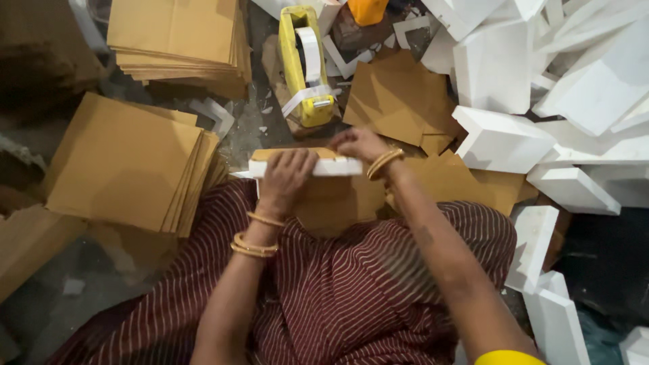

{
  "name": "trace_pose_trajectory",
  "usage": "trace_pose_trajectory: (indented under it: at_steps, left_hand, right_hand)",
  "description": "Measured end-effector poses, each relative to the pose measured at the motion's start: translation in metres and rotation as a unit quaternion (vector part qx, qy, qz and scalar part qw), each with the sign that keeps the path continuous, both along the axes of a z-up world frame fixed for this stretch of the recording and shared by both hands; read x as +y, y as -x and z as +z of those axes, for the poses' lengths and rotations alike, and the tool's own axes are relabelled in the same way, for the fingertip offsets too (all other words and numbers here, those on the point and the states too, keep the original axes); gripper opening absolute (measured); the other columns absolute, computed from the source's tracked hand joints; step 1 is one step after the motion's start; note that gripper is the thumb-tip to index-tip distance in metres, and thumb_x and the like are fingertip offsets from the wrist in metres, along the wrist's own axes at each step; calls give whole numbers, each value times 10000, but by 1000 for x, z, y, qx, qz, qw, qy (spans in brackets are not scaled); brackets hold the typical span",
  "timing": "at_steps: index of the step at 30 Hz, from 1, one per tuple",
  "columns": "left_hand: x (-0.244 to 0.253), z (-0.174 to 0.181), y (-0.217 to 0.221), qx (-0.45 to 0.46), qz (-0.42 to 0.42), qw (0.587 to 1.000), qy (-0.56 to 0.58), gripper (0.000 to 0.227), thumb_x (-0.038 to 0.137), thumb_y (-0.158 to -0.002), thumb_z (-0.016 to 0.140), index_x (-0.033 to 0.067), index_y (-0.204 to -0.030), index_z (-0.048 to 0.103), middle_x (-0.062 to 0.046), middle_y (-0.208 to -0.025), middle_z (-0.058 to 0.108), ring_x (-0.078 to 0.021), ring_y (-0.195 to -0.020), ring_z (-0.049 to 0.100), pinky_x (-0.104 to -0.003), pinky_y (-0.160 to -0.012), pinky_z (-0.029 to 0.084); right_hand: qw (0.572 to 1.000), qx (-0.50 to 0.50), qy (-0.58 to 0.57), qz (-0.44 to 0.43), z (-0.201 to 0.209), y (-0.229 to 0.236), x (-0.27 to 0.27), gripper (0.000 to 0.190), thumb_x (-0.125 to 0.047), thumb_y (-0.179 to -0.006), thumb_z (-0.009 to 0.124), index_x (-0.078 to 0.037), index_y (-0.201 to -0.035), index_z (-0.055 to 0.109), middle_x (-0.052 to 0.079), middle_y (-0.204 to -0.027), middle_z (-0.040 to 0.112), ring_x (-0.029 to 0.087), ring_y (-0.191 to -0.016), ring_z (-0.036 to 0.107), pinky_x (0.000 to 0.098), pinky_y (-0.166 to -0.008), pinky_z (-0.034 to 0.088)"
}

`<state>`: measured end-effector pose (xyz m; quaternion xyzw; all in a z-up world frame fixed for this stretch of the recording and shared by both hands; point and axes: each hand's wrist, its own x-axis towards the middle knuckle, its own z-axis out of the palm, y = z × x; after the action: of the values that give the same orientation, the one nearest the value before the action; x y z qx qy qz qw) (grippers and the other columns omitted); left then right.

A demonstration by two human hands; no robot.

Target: The person sits on the floor and assembles small white boxes by folding brown cardboard sheets around white foam inserts. They repeatedly pick up a foam piece, wrap it in cardboard, fold the edges, and secure the package with tape from a dispenser.

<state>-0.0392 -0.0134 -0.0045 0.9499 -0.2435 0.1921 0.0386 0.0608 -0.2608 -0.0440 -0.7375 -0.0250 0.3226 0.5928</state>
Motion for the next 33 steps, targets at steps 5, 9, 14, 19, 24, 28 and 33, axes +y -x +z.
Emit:
trace_pose_trajectory:
  at_steps: [5,9,14,19,24,28,33]
  left_hand:
    - [-3,18,28,-15,-15,996,83,374,187,-902,592,102,-1266,595,-55,-1221,633,-215,-1146,598,-379,-1021,432]
    - [-5,34,28,-4,-13,994,108,351,166,-882,583,114,-1229,596,-41,-1188,632,-212,-1116,599,-385,-1004,437]
    - [-7,37,14,40,3,995,91,358,156,-888,582,107,-1242,601,-54,-1113,622,-235,-1059,597,-387,-980,443]
    - [3,41,-9,96,13,990,103,417,91,-818,626,117,-1234,632,-67,-1107,651,-244,-1062,616,-409,-958,442]
    - [36,38,-15,208,31,930,301,365,75,-787,707,135,-1144,664,-86,-1070,690,-348,-1016,652,-459,-881,493]
    - [38,29,-19,202,26,932,301,384,82,-785,709,131,-1162,661,-112,-1055,683,-393,-944,653,-490,-825,521]
    - [38,27,-20,171,-6,937,304,431,50,-751,677,99,-1178,640,-115,-1077,684,-385,-978,661,-491,-856,524]
  right_hand:
    - [989,-12,138,-54,-10,21,-8,430,-122,-817,773,11,-1217,682,113,-1100,742,177,-954,701,297,-841,571]
    - [972,-104,165,-133,12,20,-6,494,-151,-808,793,16,-1251,651,139,-1187,715,199,-1040,697,310,-876,579]
    - [981,-179,55,-48,59,55,-5,521,-276,-834,805,-33,-1268,647,147,-1208,699,286,-1111,677,392,-938,565]
    - [876,-370,303,62,87,65,4,511,-89,-728,715,-126,-1236,675,121,-1266,678,359,-1175,622,471,-1025,468]
    - [865,-370,332,72,87,39,-29,596,-10,-705,620,-101,-1293,644,195,-1288,625,412,-1195,572,486,-1031,452]
    - [855,-458,244,-14,85,21,-27,589,40,-778,527,-53,-1344,660,210,-1298,638,426,-1213,586,465,-1070,444]
    - [964,-230,87,-98,73,-48,31,320,-286,-1010,664,-26,-1187,720,97,-1148,684,158,-1047,663,293,-918,523]
